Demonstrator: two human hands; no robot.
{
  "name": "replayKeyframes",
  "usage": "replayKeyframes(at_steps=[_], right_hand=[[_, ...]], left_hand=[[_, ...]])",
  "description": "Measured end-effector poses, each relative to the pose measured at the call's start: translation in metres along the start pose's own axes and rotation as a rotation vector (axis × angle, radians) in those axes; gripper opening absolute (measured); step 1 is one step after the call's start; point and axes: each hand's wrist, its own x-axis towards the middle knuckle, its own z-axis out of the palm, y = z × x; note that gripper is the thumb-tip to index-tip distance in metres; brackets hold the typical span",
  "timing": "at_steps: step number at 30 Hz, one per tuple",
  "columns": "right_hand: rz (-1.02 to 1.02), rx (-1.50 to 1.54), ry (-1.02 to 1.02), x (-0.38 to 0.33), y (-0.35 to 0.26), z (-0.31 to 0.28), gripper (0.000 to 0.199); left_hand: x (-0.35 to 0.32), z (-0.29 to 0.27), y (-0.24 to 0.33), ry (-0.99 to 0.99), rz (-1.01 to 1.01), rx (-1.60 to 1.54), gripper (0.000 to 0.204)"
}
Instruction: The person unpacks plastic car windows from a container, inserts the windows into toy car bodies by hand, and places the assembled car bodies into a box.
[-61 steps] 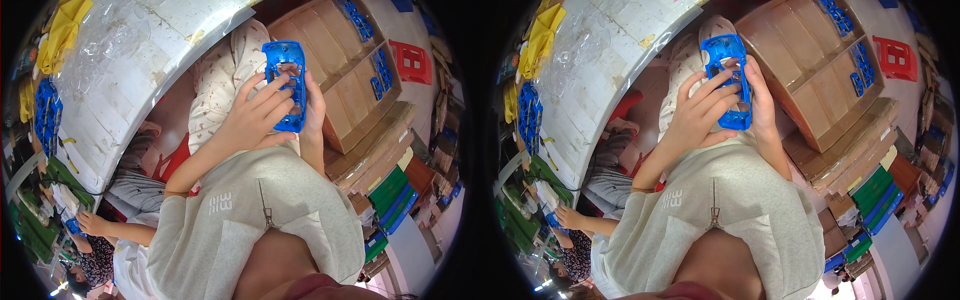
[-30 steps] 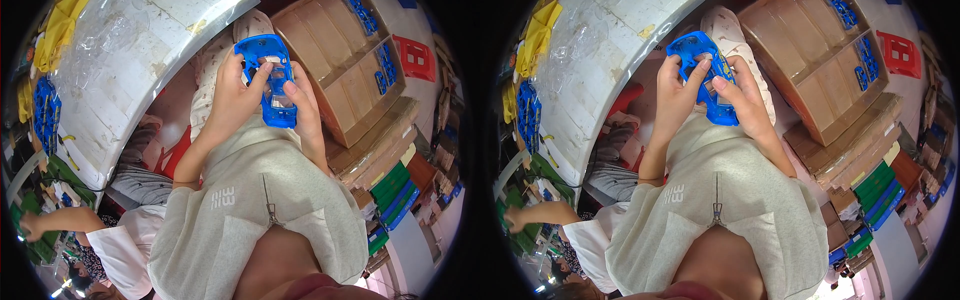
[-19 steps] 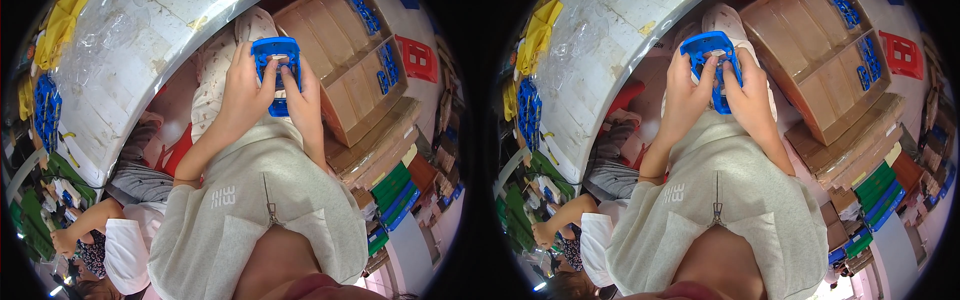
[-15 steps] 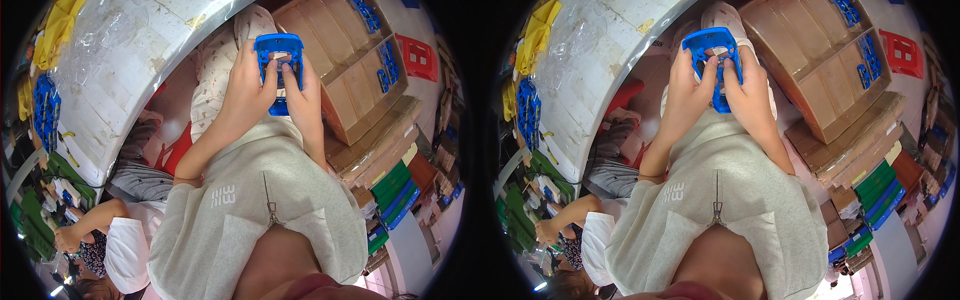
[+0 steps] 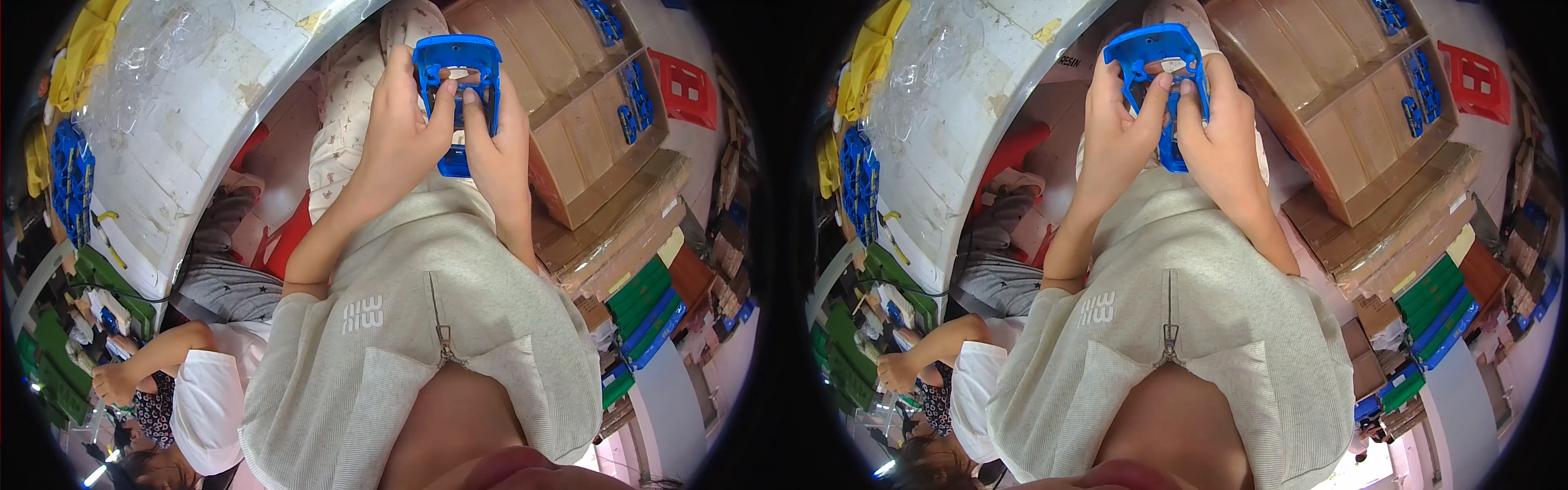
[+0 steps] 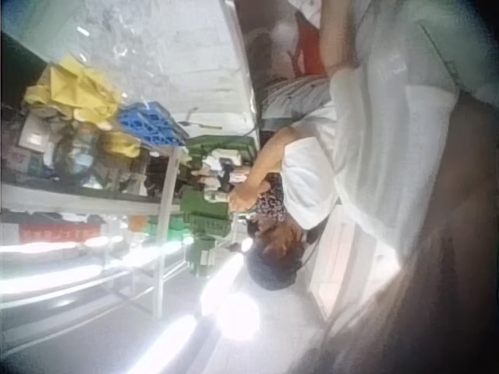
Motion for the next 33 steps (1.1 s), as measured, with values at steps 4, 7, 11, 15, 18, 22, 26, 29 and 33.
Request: replayKeyframes(at_steps=[4,7,11,15,18,22,26,29,33], right_hand=[[-0.077,-0.079,0.010,0.003,0.009,0.000,0.015],[-0.049,0.161,-0.010,-0.002,0.009,0.002,0.020],[0.049,0.202,-0.142,-0.006,0.009,-0.004,0.026],[0.015,0.172,-0.120,-0.006,0.010,-0.002,0.024],[0.029,0.156,-0.108,-0.006,0.010,-0.001,0.022],[0.016,0.124,-0.081,-0.005,0.015,-0.002,0.021],[0.025,0.145,-0.046,-0.007,0.016,-0.001,0.019],[-0.118,0.051,0.002,-0.005,0.020,-0.003,0.020],[-0.110,-0.198,0.003,-0.007,0.016,0.000,0.032]], left_hand=[[0.004,0.002,0.005,0.046,0.039,-0.099,0.019],[0.008,0.001,-0.001,0.104,0.105,-0.140,0.016],[0.006,-0.008,-0.003,0.084,0.064,0.007,0.025],[0.007,-0.007,-0.004,0.091,0.100,-0.006,0.025],[0.005,-0.006,0.002,0.104,0.079,-0.025,0.025],[0.005,-0.001,-0.002,0.157,0.132,-0.032,0.017],[-0.008,0.004,-0.008,0.091,0.080,-0.088,0.032],[-0.021,0.007,-0.009,0.001,-0.042,-0.194,0.055],[-0.025,0.018,-0.001,0.059,0.037,-0.276,0.073]])
